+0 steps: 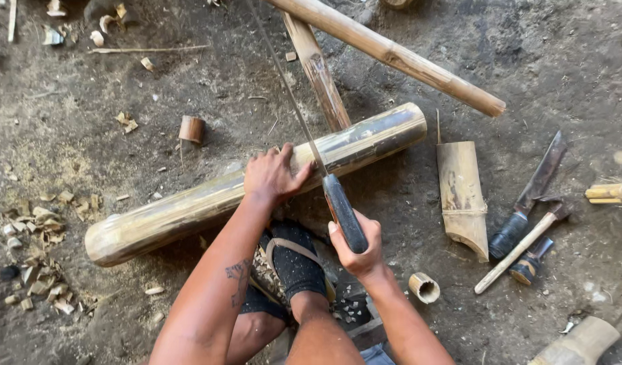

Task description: The person uses a hand saw to cut a notch into a bamboo pole, then uses a hammer and a wooden chisel to carve out a hole. They then fit a smaller bamboo piece into the hole to form a joint.

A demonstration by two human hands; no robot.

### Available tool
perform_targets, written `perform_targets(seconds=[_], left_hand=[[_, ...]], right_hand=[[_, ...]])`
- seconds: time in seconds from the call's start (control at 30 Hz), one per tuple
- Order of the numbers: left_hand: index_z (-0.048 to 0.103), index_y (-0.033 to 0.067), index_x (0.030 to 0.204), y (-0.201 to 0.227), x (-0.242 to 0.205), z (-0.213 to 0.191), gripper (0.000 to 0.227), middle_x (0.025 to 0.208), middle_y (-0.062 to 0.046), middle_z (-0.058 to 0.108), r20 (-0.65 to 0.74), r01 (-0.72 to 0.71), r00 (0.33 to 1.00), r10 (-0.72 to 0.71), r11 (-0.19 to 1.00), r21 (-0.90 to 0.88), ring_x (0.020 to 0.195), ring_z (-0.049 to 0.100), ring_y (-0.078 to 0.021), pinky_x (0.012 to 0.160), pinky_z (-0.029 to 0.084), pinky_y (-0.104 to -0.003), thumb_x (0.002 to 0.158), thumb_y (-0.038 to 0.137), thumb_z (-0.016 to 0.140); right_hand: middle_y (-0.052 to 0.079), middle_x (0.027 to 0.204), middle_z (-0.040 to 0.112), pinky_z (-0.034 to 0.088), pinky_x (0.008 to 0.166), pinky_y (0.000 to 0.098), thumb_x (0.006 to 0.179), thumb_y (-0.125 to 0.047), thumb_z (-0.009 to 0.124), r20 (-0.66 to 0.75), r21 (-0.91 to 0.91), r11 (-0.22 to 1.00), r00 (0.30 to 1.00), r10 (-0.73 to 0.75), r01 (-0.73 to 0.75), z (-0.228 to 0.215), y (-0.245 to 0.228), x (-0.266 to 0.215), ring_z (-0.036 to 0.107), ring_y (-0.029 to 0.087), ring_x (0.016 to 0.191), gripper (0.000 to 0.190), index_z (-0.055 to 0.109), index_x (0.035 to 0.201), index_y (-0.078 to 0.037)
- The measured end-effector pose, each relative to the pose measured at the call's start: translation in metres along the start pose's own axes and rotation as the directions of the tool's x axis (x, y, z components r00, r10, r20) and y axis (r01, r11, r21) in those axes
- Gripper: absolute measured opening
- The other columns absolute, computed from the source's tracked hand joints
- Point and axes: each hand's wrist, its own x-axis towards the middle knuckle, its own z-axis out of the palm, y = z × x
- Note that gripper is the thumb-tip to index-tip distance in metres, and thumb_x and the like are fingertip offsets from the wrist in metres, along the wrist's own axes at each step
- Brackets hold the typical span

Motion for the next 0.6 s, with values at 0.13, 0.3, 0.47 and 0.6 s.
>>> perform_targets(seconds=[0.13, 0.3, 0.47, 0.6], left_hand=[[0.051, 0.0144, 0.144, -0.005, -0.005, -0.003, 0.085, 0.113, -0.024, 0.069, -0.080, -0.022, 0.997, 0.023, 1.000, 0.013, 0.101, 0.070, -0.0368, 0.088, 0.053, -0.051, 0.090, 0.079, 0.038], [0.058, 0.0141, 0.136, -0.003, -0.003, -0.002, 0.080, 0.110, -0.023, 0.071, -0.178, -0.031, 0.984, 0.031, 1.000, 0.006, 0.096, 0.072, -0.0375, 0.082, 0.055, -0.050, 0.090, 0.077, 0.042], [0.058, 0.0143, 0.132, 0.000, -0.005, -0.003, 0.078, 0.106, -0.024, 0.070, -0.184, -0.042, 0.982, 0.042, 0.999, 0.005, 0.093, 0.071, -0.0385, 0.079, 0.055, -0.051, 0.087, 0.076, 0.045], [0.059, 0.0131, 0.131, 0.002, 0.001, -0.009, 0.076, 0.109, -0.021, 0.071, -0.240, -0.063, 0.968, 0.066, 0.998, 0.021, 0.099, 0.072, -0.0366, 0.086, 0.056, -0.048, 0.091, 0.076, 0.043]], right_hand=[[0.004, 0.061, 0.058, 0.043, 0.049, 0.0287, 0.088, -0.005, 0.068, 0.031, -0.058, 0.998, 0.999, 0.016, -0.015, -0.022, -0.009, -0.048, 0.055, 0.011, 0.052, 0.013, 0.062, 0.076, -0.001], [0.007, 0.080, 0.074, 0.054, 0.063, 0.0292, 0.084, -0.008, 0.069, -0.040, -0.059, 0.990, 0.992, 0.122, -0.124, -0.045, -0.021, -0.089, 0.070, 0.014, 0.069, 0.035, 0.070, 0.117, 0.004], [0.000, 0.064, 0.055, 0.043, 0.052, 0.0295, 0.091, -0.007, 0.067, -0.050, 0.083, 0.996, 0.999, 0.015, -0.011, 0.013, 0.018, 0.034, 0.051, 0.007, 0.057, 0.014, 0.060, 0.080, -0.002], [0.000, 0.064, 0.056, 0.044, 0.051, 0.0284, 0.088, -0.007, 0.066, -0.029, -0.009, 0.993, 0.992, 0.120, -0.120, -0.013, 0.002, -0.039, 0.054, 0.007, 0.057, 0.006, 0.065, 0.086, -0.001]])
